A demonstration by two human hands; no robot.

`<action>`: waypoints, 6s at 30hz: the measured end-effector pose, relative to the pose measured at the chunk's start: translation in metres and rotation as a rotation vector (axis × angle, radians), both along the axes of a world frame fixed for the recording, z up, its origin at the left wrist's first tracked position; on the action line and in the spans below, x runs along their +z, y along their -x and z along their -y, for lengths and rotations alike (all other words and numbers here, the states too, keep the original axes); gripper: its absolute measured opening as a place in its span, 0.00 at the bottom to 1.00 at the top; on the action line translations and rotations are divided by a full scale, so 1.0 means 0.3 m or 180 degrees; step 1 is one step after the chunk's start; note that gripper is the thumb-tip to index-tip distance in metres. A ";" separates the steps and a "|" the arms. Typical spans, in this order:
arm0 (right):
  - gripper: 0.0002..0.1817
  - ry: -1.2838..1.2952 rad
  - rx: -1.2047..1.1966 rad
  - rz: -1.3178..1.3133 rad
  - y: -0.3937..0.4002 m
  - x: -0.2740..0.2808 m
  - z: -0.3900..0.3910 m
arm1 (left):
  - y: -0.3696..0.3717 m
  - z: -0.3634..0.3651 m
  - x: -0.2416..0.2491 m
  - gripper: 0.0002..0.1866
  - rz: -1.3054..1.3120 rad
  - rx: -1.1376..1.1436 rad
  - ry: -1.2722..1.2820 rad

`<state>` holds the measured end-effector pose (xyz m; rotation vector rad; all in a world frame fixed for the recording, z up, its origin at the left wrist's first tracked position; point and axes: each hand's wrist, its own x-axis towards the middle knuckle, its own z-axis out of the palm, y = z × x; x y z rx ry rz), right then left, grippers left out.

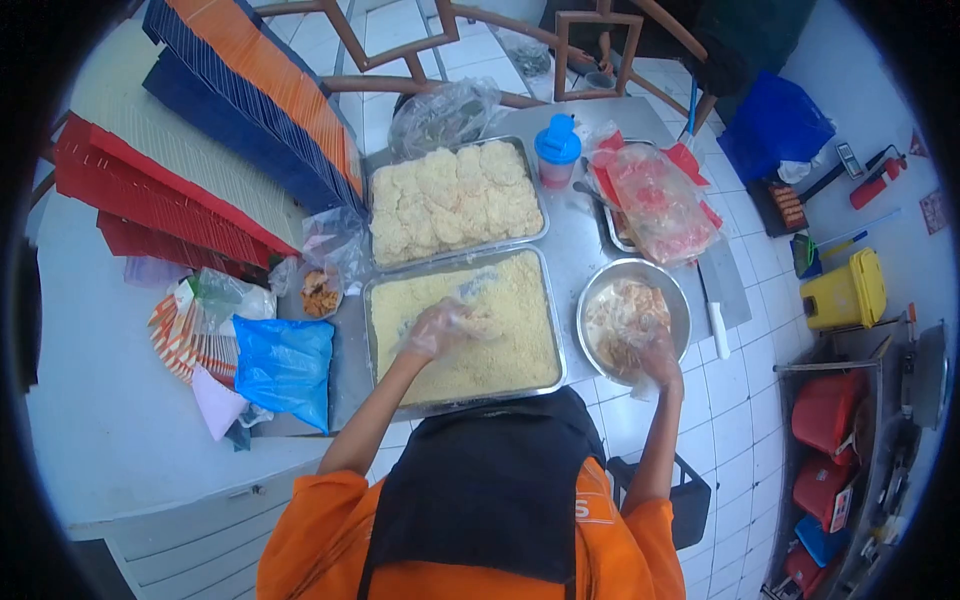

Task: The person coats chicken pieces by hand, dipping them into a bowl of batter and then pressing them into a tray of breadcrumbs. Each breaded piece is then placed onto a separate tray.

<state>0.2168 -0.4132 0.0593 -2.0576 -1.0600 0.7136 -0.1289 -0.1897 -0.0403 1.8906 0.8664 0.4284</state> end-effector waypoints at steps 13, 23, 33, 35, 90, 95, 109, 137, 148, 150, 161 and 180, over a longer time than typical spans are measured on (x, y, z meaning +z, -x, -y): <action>0.20 -0.0116 0.0061 -0.0030 0.002 -0.003 -0.011 | -0.031 0.044 0.325 0.25 -0.0857 0.0954 -0.0543; 0.17 -0.0113 -0.0021 -0.0115 -0.020 -0.027 0.012 | -0.314 -0.213 0.210 0.32 0.0775 0.1865 0.0340; 0.18 0.0082 -0.0044 -0.0331 -0.083 -0.160 0.067 | -0.684 -0.556 0.071 0.32 0.0696 0.1742 0.1196; 0.22 0.0144 -0.0195 -0.0205 -0.082 -0.183 0.069 | -0.682 -0.578 -0.001 0.32 -0.0460 0.2015 0.0437; 0.21 0.0207 0.2017 -0.0162 0.238 0.392 -0.277 | 0.117 -0.012 -0.080 0.44 0.0707 0.0895 -0.0983; 0.21 0.0119 0.2575 -0.0046 0.383 0.087 -0.437 | 0.175 0.173 0.012 0.61 -0.2395 0.0130 -0.1732; 0.15 -0.0721 0.0678 -0.1279 0.138 0.068 -0.281 | 0.149 0.080 -0.140 0.48 -0.1530 -0.0001 -0.0787; 0.22 -0.0433 -0.0485 -0.1059 -0.036 -0.058 -0.019 | 0.160 0.066 -0.193 0.46 -0.1510 0.0346 -0.0810; 0.22 -0.0413 -0.0451 -0.1176 -0.019 -0.067 -0.038 | -0.237 0.154 0.106 0.45 -0.1967 0.0184 -0.1015; 0.22 -0.0408 -0.0461 -0.1176 -0.015 -0.068 -0.039 | -0.247 0.188 0.085 0.47 -0.2185 0.0401 -0.1183; 0.22 -0.0518 -0.0518 -0.0955 -0.056 -0.117 0.006 | 0.005 0.065 0.138 0.48 -0.2574 -0.0033 -0.1168; 0.22 -0.0421 -0.0790 -0.1023 -0.026 -0.052 0.008 | -0.254 -0.063 0.110 0.45 -0.1984 -0.1965 -0.2529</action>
